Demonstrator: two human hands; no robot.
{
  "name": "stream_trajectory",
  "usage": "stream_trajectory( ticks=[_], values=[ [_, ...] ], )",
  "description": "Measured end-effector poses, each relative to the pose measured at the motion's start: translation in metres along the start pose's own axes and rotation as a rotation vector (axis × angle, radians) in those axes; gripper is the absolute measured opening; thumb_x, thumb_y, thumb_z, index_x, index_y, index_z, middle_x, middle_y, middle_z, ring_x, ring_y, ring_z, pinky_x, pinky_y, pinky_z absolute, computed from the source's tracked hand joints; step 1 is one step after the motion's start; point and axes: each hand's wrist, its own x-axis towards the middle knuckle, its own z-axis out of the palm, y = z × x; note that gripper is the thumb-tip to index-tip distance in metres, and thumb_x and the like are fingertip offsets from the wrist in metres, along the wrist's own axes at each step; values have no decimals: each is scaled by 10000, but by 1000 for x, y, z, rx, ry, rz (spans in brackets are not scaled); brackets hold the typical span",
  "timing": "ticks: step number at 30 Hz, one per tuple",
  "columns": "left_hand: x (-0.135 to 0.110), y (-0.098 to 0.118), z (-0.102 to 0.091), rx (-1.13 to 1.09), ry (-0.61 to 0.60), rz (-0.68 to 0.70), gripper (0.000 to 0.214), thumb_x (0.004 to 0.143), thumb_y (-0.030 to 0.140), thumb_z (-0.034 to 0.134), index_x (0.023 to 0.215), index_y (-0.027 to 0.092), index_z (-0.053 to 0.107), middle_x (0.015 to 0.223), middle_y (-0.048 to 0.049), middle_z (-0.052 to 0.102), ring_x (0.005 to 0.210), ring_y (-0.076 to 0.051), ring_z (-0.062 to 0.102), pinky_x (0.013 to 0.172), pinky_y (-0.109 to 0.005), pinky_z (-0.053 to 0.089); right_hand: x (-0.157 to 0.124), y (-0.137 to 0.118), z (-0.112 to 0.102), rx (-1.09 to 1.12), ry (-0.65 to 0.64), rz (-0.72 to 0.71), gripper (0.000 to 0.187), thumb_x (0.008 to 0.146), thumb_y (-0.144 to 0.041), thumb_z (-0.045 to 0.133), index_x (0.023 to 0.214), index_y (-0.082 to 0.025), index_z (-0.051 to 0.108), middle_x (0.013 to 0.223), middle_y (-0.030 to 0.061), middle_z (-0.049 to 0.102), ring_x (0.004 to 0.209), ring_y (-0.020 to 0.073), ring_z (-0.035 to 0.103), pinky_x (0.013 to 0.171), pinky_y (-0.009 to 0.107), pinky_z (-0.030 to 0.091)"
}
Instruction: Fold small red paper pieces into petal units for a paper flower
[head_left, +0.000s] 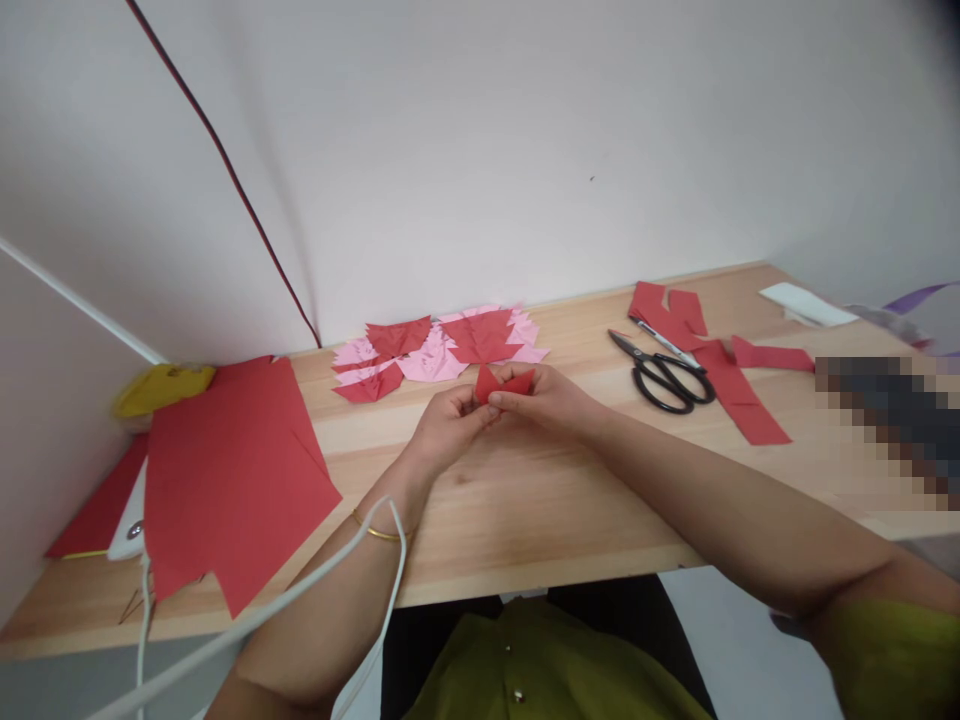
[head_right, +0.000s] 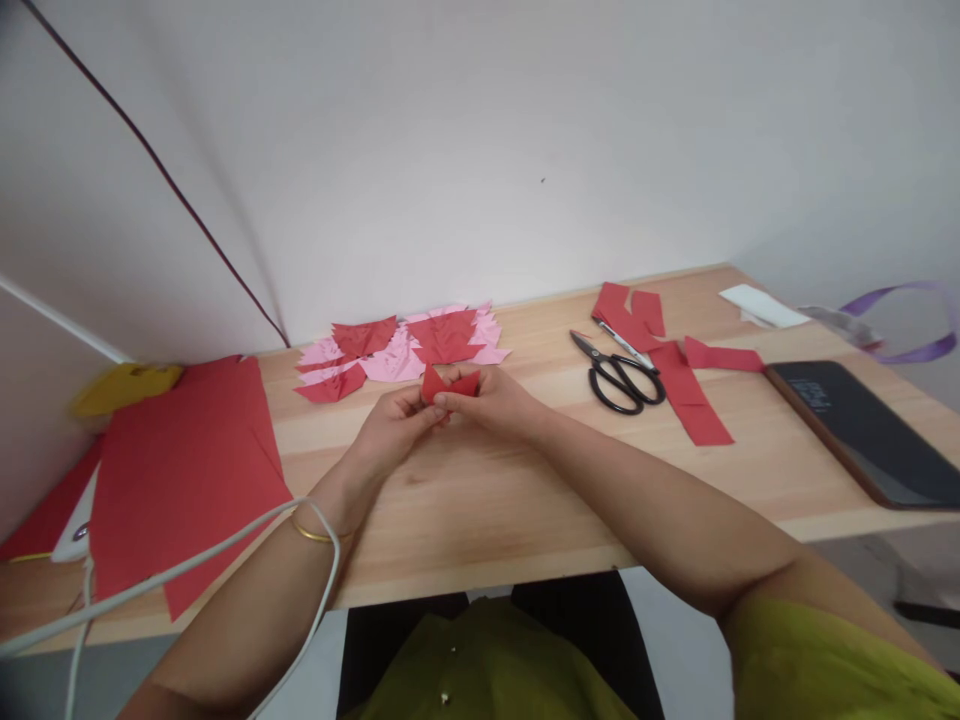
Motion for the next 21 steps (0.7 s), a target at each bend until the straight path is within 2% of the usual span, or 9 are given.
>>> stream_trajectory(
  ticks=[5,9,17,21],
  values=[
    [0,-1,2,-26,-14,5,258,707,330,703,879,140,677,759,-21,644,673,-123,542,657,-246,398,-1,0,1,15,58,9,216,757,-382,681,756,-174,622,771,13,623,732,137,580,735,290,477],
    [-1,3,2,31,12,75,206,708,311,702,838,151,700,827,-28,665,742,-140,555,717,-259,406,-1,-1,2,8,51,8,227,765,-397,669,747,-174,627,804,25,625,768,148,580,751,293,474],
    [-1,1,-4,58,-29,63,209,693,315,709,780,127,678,701,-1,605,638,-109,493,614,-231,364,0,-1,0,1,4,-7,225,775,-394,664,758,-172,632,789,17,624,766,142,573,738,274,458],
    [0,0,-1,22,28,32,209,706,318,694,773,126,645,643,11,575,580,-89,468,568,-217,347,1,2,-2,-39,28,48,263,774,-434,650,767,-171,650,802,32,646,782,155,581,742,281,463]
  ],
)
